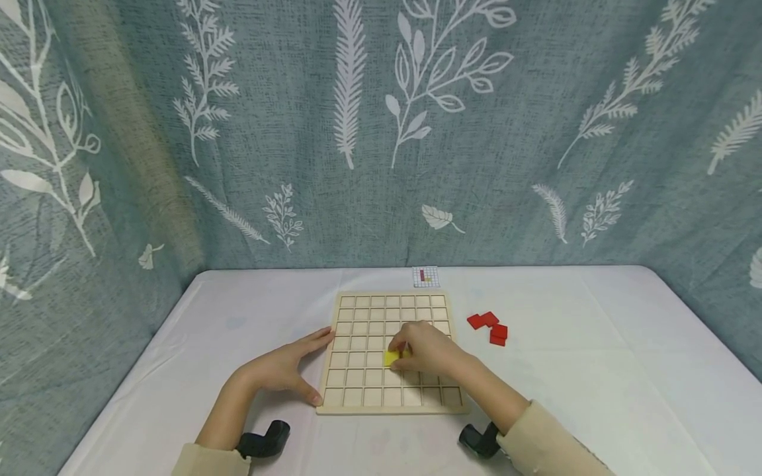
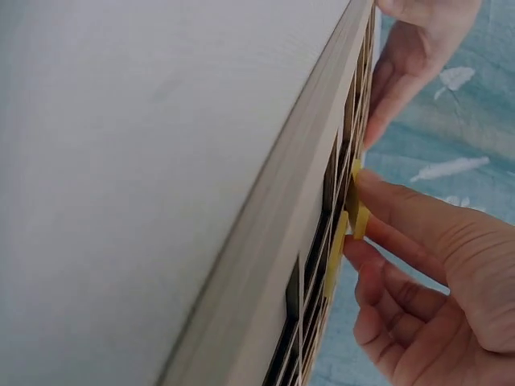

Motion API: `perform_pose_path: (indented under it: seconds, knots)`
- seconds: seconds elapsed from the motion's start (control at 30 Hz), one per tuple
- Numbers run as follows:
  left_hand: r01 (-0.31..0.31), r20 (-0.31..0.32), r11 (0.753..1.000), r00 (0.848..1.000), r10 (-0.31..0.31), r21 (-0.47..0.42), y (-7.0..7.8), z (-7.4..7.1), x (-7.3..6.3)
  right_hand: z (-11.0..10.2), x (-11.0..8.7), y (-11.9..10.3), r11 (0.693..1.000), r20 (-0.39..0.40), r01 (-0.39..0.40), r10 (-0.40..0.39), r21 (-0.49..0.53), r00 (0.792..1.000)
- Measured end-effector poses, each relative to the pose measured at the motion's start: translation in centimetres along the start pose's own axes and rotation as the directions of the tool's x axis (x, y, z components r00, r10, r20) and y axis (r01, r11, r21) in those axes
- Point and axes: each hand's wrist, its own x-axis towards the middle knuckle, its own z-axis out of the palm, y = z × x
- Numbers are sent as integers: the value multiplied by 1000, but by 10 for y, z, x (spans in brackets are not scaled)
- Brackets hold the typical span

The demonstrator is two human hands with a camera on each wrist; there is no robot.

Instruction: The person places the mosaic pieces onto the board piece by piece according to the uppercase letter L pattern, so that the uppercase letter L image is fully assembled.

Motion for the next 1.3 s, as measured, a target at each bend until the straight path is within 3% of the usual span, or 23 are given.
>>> perform_pose_path:
  seconds: [0.7,0.97,1.13,1.3]
  knots:
    - [-25,1,1000,1000,25,13,-4,0,-1,3,-3,-4,999,18,1,-1,-43,1000]
    - [-22,4,1000,1000,22,7,-5,0,-2,-1,-10,-8,996,-9,-39,39,-78,999]
    - [-13,0,1000,1000,13,15,-5,0,-3,-7,-16,-5,998,9,-35,35,50,999]
    - [-5,-3,1000,1000,5,19,-5,1,-4,-14,-23,2,979,7,11,-12,201,1000]
